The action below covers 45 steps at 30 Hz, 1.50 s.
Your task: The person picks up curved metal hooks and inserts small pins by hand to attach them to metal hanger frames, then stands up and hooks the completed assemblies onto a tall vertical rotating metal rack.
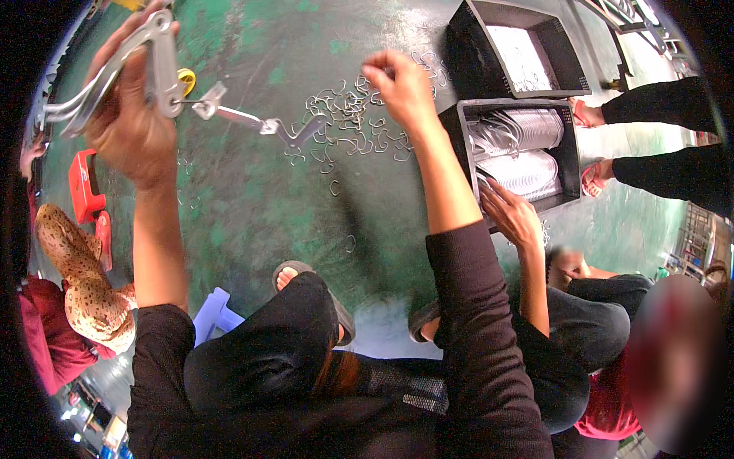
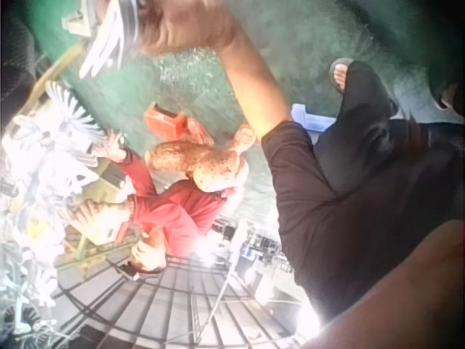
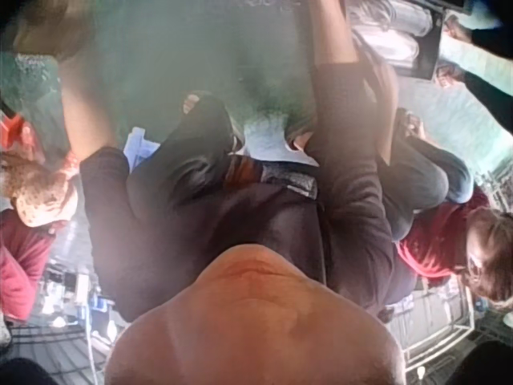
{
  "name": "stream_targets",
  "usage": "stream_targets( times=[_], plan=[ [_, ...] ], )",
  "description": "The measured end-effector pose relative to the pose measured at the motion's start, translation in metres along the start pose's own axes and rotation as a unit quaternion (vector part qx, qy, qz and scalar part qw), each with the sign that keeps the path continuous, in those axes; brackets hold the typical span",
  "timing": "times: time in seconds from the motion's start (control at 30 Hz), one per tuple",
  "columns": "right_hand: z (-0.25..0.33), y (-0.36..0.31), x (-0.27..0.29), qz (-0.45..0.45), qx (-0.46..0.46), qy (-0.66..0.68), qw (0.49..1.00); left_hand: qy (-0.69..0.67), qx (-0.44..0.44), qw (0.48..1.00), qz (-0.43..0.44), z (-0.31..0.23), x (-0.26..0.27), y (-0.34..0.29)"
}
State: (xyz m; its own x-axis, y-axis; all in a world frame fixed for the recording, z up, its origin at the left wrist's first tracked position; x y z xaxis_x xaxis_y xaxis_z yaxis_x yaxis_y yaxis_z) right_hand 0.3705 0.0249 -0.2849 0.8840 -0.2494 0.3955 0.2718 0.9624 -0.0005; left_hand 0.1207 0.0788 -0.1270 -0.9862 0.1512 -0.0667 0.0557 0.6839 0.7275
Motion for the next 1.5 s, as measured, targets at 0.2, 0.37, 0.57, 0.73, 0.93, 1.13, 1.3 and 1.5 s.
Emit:
stream_targets(
  times=[0.2,0.37,0.57,0.73,0.93,1.13,1.3,1.5],
  plan=[
    [-0.092,-0.042,-0.032,0.075,-0.105,-0.313,0.941,0.105,-0.047,0.993,-0.026,-0.008,0.018,0.004],
    [-0.104,-0.059,-0.037,0.006,-0.099,-0.25,0.963,0.145,-0.045,0.988,-0.016,-0.011,0.028,0.007],
    [-0.106,-0.052,-0.031,0.026,-0.081,-0.294,0.952,0.141,0.024,0.987,-0.067,-0.004,0.034,0.004],
    [-0.109,-0.039,-0.033,0.109,-0.007,-0.356,0.928,0.141,0.016,0.987,-0.076,-0.005,0.031,0.005],
    [-0.105,-0.037,-0.018,0.115,-0.067,-0.277,0.951,0.153,-0.009,0.987,-0.041,-0.005,0.013,0.002],
    [-0.001,-0.027,0.005,0.086,-0.048,0.125,0.987,0.061,0.026,0.997,0.044,0.009,0.002,0.002],
    [0.161,-0.018,0.014,0.096,0.071,0.2,0.973,0.007,0.155,0.985,0.071,0.001,0.0,0.0],
    [0.252,-0.031,0.01,0.089,0.188,0.193,0.959,0.026,0.185,0.981,0.044,-0.019,-0.006,-0.001]
  ],
)
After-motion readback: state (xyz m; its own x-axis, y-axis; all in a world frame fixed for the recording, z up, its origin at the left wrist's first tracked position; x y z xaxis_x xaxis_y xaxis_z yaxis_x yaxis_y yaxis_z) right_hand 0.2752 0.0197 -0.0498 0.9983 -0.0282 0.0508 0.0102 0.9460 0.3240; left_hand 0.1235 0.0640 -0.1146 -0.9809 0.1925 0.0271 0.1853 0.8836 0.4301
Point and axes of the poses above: each hand's wrist, its own y-axis towards the middle knuckle, its own x-axis out of the back of the hand, z = x × y, the point moved 2 cm from there along y, towards the middle knuckle, and after that the axes turned 2 degrees about x, right-handed, at the moved point
